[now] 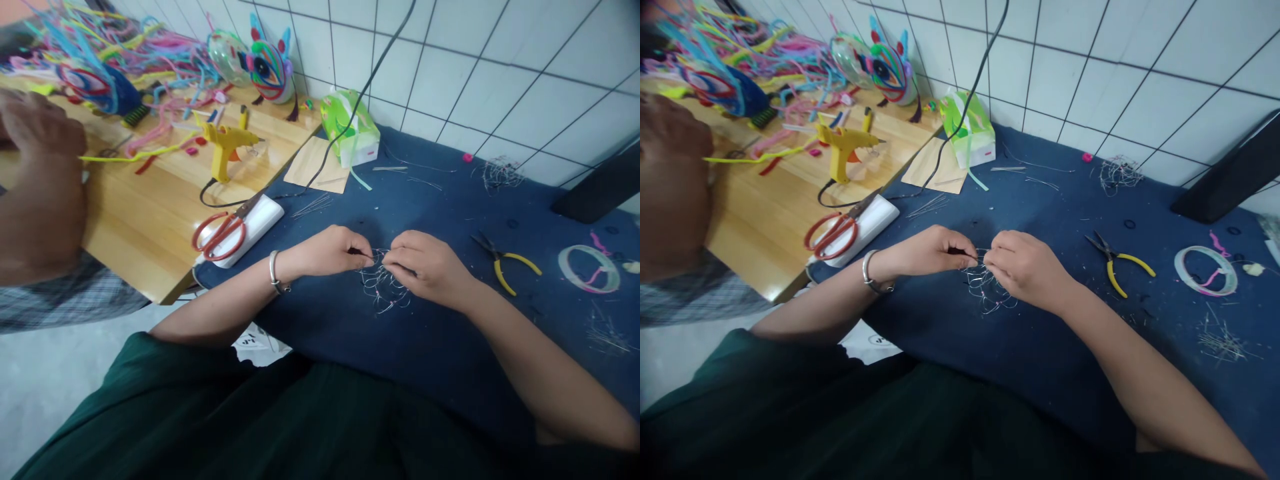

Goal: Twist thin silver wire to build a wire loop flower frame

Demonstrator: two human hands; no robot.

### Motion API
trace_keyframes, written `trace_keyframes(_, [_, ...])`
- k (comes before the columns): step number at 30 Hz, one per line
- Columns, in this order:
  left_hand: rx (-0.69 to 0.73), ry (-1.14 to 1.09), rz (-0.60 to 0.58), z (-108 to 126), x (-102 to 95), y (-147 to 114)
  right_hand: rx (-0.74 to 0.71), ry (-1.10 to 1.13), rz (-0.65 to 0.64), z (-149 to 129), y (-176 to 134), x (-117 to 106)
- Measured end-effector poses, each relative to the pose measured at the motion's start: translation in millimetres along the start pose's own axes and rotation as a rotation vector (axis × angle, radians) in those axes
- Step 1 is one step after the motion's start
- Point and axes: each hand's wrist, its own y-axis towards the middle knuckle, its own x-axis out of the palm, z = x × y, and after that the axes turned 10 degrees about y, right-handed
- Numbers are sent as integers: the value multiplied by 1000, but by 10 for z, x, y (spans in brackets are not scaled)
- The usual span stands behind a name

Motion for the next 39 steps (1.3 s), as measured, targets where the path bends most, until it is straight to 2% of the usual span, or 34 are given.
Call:
trace_keyframes(12, [41,41,-32,120,-89,158,-1,-8,11,15,-38,-110])
trace_keyframes(26, [6,-28,-19,-36,-102,68,30,-15,-36,1,-33,-196])
trace_keyframes(39, [62,-116,-119,-78,-66,58,46,2,-103,11,-39,-207])
